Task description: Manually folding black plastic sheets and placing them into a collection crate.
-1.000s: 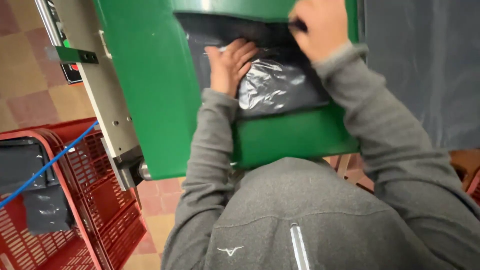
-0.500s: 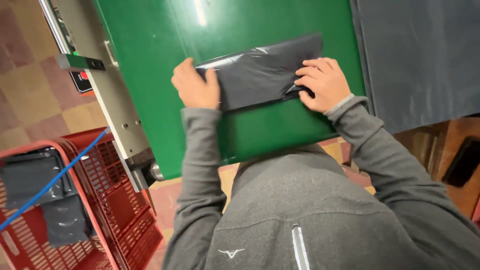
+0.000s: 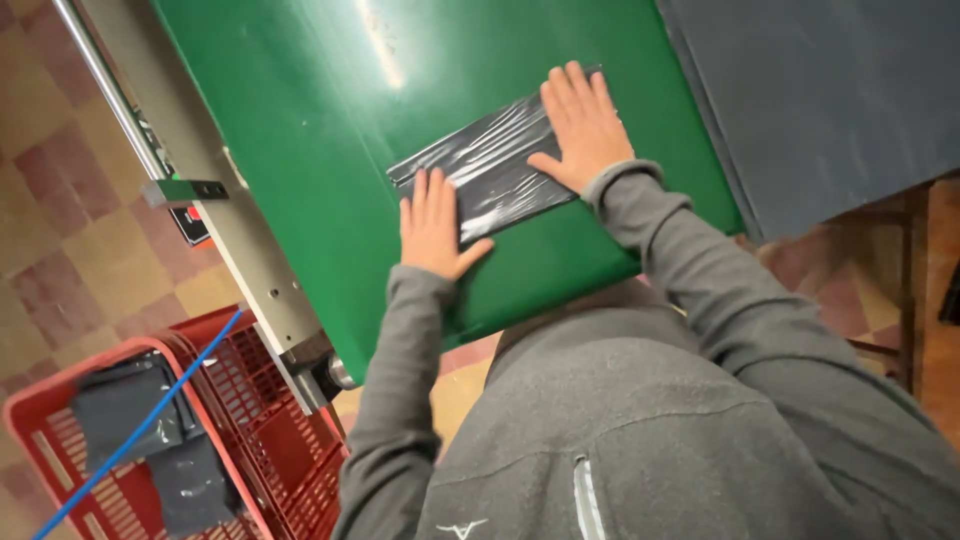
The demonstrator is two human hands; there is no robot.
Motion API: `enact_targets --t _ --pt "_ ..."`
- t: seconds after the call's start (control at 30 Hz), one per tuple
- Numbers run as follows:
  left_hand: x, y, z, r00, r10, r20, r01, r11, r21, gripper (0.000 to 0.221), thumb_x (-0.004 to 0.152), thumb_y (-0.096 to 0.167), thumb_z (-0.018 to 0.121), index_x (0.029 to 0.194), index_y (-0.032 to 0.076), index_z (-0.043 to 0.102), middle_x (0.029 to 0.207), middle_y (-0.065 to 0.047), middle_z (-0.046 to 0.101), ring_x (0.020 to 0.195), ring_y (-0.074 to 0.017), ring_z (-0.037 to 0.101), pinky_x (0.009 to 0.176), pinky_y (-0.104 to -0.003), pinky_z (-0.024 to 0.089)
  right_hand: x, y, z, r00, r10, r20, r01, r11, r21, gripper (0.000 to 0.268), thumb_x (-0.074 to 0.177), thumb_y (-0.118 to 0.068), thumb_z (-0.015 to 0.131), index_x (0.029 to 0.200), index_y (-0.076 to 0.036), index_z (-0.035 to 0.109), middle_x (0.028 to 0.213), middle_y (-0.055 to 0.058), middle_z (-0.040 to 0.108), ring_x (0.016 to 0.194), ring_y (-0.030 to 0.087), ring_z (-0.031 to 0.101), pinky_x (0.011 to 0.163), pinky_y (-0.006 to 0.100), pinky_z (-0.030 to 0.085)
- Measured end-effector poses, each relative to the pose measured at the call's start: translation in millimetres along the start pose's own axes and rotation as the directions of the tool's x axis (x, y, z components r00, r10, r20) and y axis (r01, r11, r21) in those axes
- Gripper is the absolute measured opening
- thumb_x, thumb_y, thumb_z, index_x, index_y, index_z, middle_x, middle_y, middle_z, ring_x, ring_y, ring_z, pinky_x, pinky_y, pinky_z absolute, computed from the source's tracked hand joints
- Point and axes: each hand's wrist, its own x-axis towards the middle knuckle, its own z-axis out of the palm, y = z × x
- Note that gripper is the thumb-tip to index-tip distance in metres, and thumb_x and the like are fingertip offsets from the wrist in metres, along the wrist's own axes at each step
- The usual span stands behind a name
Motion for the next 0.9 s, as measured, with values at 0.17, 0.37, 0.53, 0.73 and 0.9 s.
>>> enact_targets --t 0.17,0.37,0.53,0.73,0.9 --pt "-42 -78 39 0.937 0.346 -0.050 -0.317 0.901 0.295 0.028 0.110 0.027 0.069 0.130 0.007 0.063 0.142 -0.009 0.067 0.125 -0.0273 0.066 0.096 -0.038 0.058 -29 -54 -7 0.959 -0.267 -0.097 0.267 0.964 -0.011 0.079 0.081 -0.043 0.075 0.144 -0.003 0.049 0.157 0.018 0.044 0.152 0.037 0.031 0.127 0.055 0.020" --pt "24 34 -38 0.744 0.238 0.625 -0.042 0.949 -0.312 0.039 0.102 0.044 0.062 0.095 0.008 0.073 0.085 -0.019 0.071 0.075 -0.0331 0.071 0.075 -0.041 0.056 -117 -68 56 0.970 -0.224 -0.093 0.241 0.856 0.457 0.047 0.090 -0.007 0.064 0.137 -0.004 0.062 0.140 0.012 0.064 0.138 0.031 0.057 0.123 0.050 0.040" --pt "98 -59 78 0.842 0.221 0.492 0.351 0.468 -0.811 0.054 0.105 0.051 0.041 0.093 0.009 0.072 0.091 -0.008 0.072 0.085 -0.0235 0.066 0.079 -0.033 0.053 -129 -21 99 0.855 0.438 0.279 -0.438 0.319 0.841 0.024 0.108 -0.012 0.053 0.127 0.002 0.059 0.121 0.022 0.059 0.112 0.036 0.060 0.095 0.046 0.050" --pt "96 -15 80 0.987 -0.092 0.134 0.136 0.917 -0.375 0.048 0.109 0.051 0.053 0.089 0.008 0.062 0.079 -0.014 0.067 0.071 -0.0357 0.061 0.065 -0.048 0.048 -96 -3 66 0.678 0.489 0.549 -0.301 -0.497 0.814 0.033 0.105 -0.020 0.044 0.137 -0.011 0.049 0.133 0.009 0.062 0.111 0.026 0.066 0.084 0.041 0.057" --pt "91 36 66 0.980 -0.086 -0.178 0.106 0.989 0.105 0.043 0.107 0.050 0.055 0.089 0.012 0.062 0.080 -0.013 0.071 0.070 -0.0395 0.065 0.063 -0.054 0.049 -111 12 39 0.658 0.401 0.637 -0.380 -0.554 0.741 0.037 0.102 -0.020 0.045 0.137 -0.007 0.045 0.132 0.012 0.064 0.111 0.033 0.070 0.087 0.045 0.061"
